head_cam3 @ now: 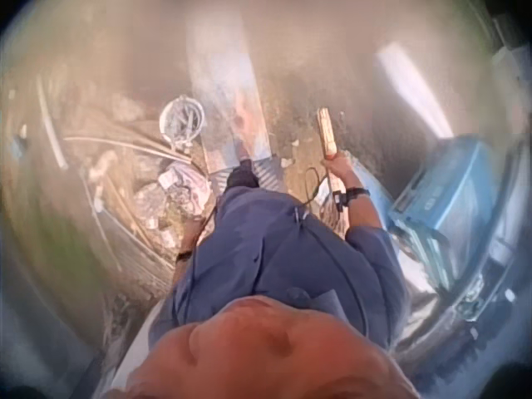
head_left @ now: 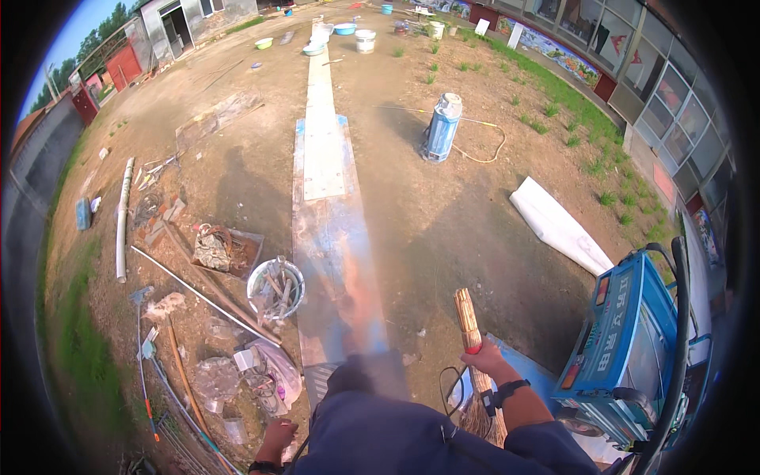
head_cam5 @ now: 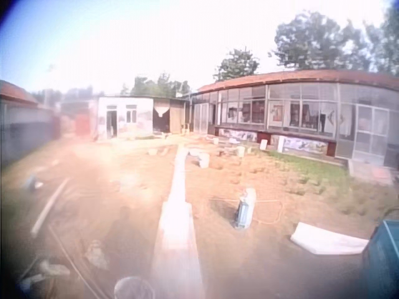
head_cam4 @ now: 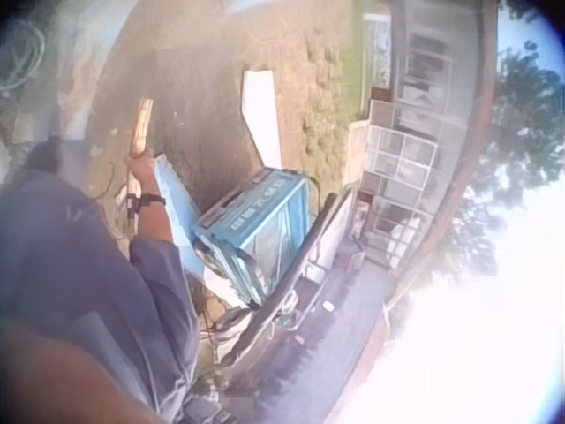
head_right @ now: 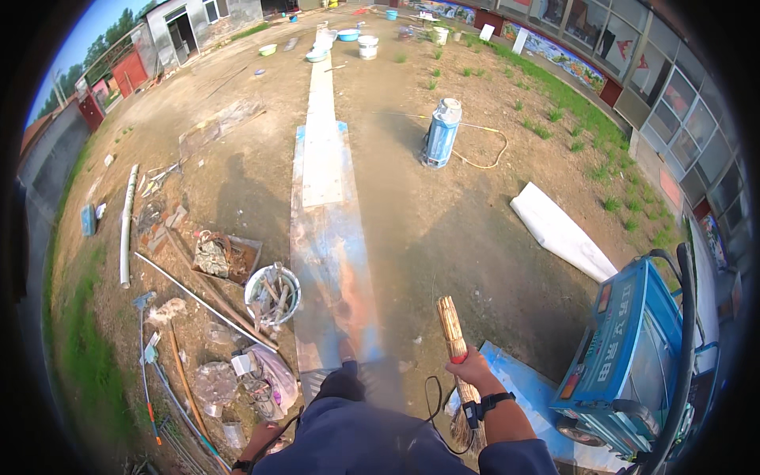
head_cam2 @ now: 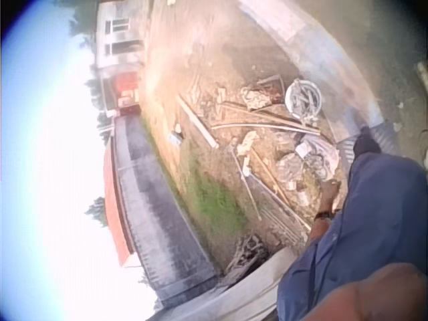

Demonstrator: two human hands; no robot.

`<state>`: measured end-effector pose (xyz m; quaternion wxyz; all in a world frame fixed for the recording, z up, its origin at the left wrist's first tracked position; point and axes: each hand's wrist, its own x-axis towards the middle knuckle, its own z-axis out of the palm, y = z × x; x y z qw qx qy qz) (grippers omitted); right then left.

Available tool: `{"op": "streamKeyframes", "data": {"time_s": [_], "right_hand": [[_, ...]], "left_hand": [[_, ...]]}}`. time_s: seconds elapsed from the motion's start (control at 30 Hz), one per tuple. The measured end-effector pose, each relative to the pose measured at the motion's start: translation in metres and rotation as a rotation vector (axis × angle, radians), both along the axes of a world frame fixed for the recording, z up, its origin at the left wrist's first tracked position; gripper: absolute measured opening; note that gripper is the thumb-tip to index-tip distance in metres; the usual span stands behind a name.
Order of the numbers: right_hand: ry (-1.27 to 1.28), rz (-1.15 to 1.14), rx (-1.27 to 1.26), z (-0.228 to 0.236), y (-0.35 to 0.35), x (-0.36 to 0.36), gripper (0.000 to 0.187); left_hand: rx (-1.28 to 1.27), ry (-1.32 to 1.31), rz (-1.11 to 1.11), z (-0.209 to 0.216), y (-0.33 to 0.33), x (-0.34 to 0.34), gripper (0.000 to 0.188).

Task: The recorder uses scissors to trim the ends of a straw broom and then uses white tape to secure the straw bundle.

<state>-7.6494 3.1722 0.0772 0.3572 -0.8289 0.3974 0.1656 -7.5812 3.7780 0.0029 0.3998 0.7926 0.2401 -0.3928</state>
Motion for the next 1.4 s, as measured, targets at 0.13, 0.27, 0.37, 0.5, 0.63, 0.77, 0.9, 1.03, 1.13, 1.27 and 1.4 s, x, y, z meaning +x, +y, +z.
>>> {"op": "streamKeyframes", "data": {"time_s": [0.13, 0.27, 0.37, 0.5, 0.63, 0.77, 0.9, 1.03, 1.13, 1.27, 1.4], "right_hand": [[0.174, -0.075, 0.052, -0.003, -0.033, 0.063, 0.074], [0.303, -0.093, 0.034, 0.01, -0.066, 0.159, 0.071], [0.383, -0.051, 0.028, -0.04, -0.116, 0.221, 0.072], [0.301, -0.072, 0.012, -0.07, -0.169, 0.36, 0.075], [0.299, -0.039, 0.023, -0.043, -0.223, 0.545, 0.073], [0.112, 0.054, 0.045, -0.02, -0.274, 0.746, 0.078], [0.021, 0.127, -0.013, 0.006, -0.3, 0.934, 0.075], [-0.001, 0.129, -0.032, -0.003, -0.323, 1.057, 0.075], [0.082, 0.11, 0.005, -0.033, -0.348, 1.126, 0.082], [0.233, -0.025, 0.011, -0.025, -0.372, 1.187, 0.085], [0.259, -0.07, 0.058, -0.07, -0.418, 1.253, 0.064]], "left_hand": [[-0.113, -0.075, -0.056, 0.0, -0.055, 0.172, 0.044], [-0.04, -0.243, -0.085, 0.039, -0.111, 0.332, 0.046], [-0.022, -0.321, -0.121, 0.036, -0.152, 0.453, 0.049], [-0.022, -0.294, -0.031, 0.019, -0.185, 0.565, 0.049], [0.036, -0.091, -0.141, 0.034, -0.225, 0.652, 0.038], [0.042, -0.26, -0.108, -0.021, -0.209, 0.706, 0.032], [-0.061, -0.132, -0.169, -0.016, -0.254, 0.816, 0.024], [-0.082, 0.069, 0.047, 0.057, -0.352, 0.997, 0.02], [-0.156, -0.031, 0.192, -0.014, -0.342, 1.099, 0.028], [-0.055, -0.157, -0.056, 0.017, -0.386, 1.283, 0.044], [-0.048, -0.256, -0.026, 0.033, -0.422, 1.441, 0.045]]}}
